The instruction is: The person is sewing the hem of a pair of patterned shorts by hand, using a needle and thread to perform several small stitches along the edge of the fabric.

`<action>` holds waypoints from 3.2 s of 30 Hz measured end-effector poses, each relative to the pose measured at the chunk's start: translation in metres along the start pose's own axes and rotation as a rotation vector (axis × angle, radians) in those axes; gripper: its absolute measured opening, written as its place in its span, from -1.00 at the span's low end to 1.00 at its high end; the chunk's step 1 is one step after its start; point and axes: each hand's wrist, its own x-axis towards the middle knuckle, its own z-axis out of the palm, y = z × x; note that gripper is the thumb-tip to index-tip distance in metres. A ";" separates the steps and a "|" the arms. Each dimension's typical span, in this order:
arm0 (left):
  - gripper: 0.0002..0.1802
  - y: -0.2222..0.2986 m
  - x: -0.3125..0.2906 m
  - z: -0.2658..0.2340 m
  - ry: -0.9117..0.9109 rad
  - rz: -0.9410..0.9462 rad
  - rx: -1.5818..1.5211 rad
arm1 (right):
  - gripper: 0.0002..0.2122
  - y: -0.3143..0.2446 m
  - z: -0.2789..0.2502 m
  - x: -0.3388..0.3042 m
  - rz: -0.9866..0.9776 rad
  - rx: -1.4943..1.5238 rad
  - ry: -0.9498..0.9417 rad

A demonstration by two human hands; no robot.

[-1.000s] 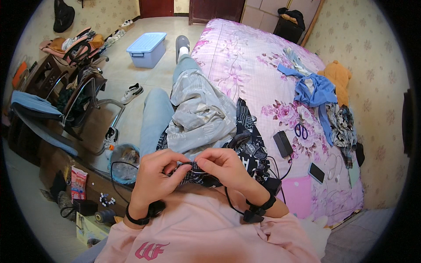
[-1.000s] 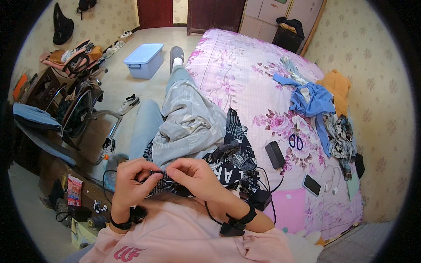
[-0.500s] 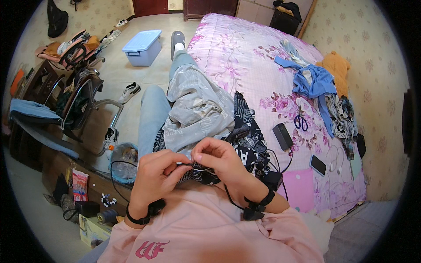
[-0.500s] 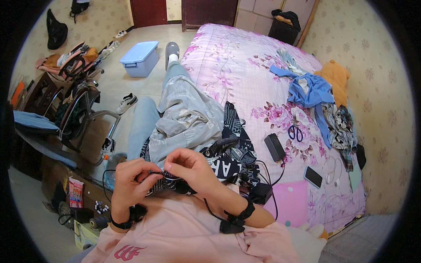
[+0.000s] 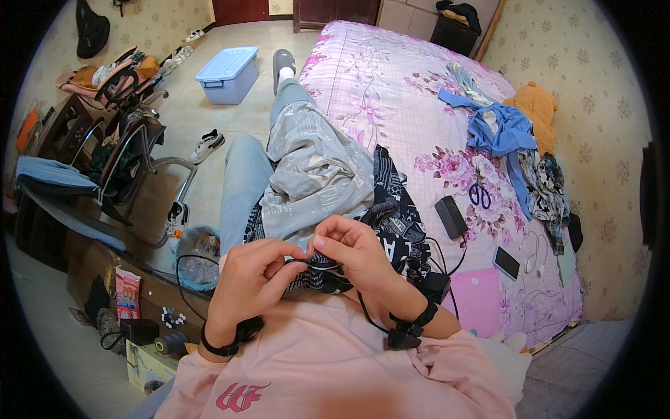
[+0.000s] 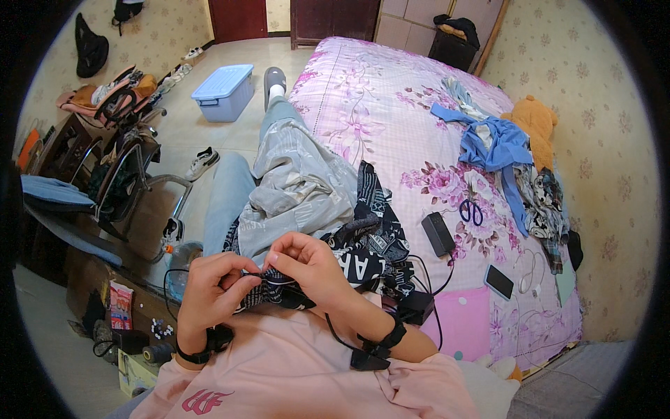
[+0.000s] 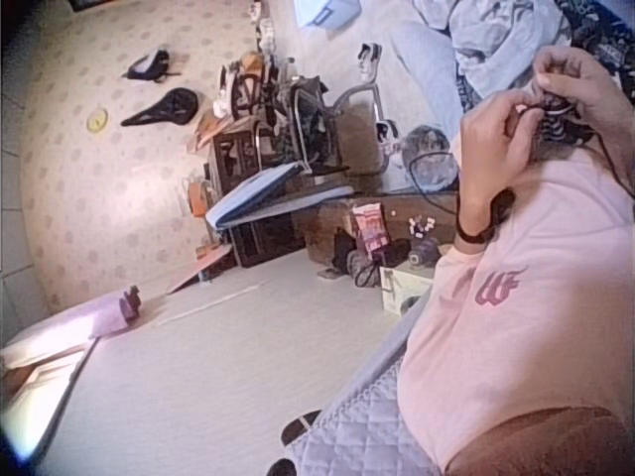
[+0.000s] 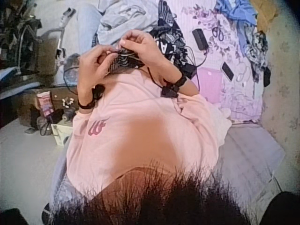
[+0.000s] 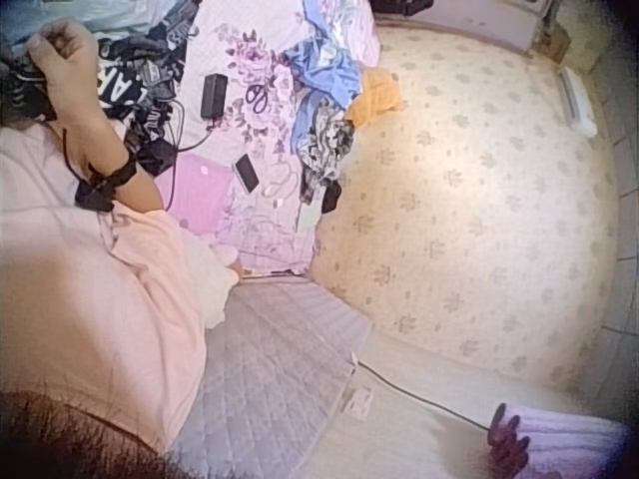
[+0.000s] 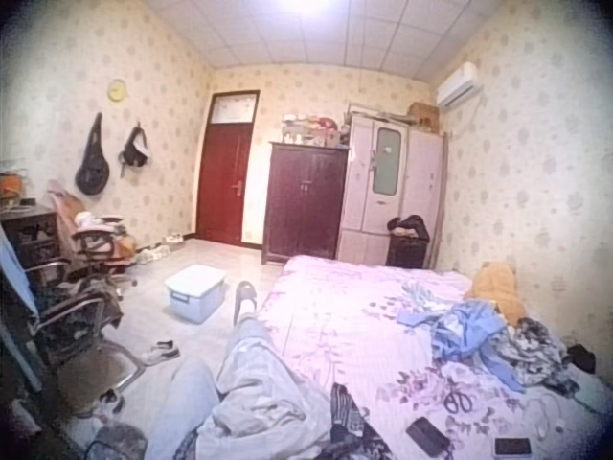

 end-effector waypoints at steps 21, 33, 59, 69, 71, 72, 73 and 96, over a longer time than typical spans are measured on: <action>-0.88 -0.002 -0.003 0.001 0.014 -0.221 -0.179 | -0.87 -0.024 0.032 -0.025 -0.376 -0.935 0.063; -0.90 0.008 -0.004 -0.001 0.155 -0.157 0.026 | -0.96 -0.037 0.023 -0.031 -0.528 -1.037 0.017; -0.90 0.048 0.057 -0.023 0.063 0.383 0.397 | -0.89 -0.105 0.019 0.007 -0.864 -1.274 -0.135; -0.55 0.029 0.042 -0.035 -0.165 -0.009 0.359 | -0.86 -0.208 -0.091 0.048 -0.627 -1.607 0.546; -0.53 0.014 0.031 -0.034 -0.335 -0.044 0.373 | -0.84 -0.277 -0.165 0.042 -0.897 -1.724 1.097; -0.50 0.004 0.025 -0.032 -0.502 -0.089 0.388 | -0.84 -0.298 -0.185 0.037 -0.924 -1.840 1.318; -0.57 -0.002 0.020 -0.032 -0.547 -0.100 0.327 | -0.84 -0.298 -0.180 0.037 -0.916 -1.844 1.306; -0.69 0.027 -0.038 -0.041 0.095 0.416 0.352 | -0.72 -0.067 0.036 -0.001 -0.651 -1.019 -0.447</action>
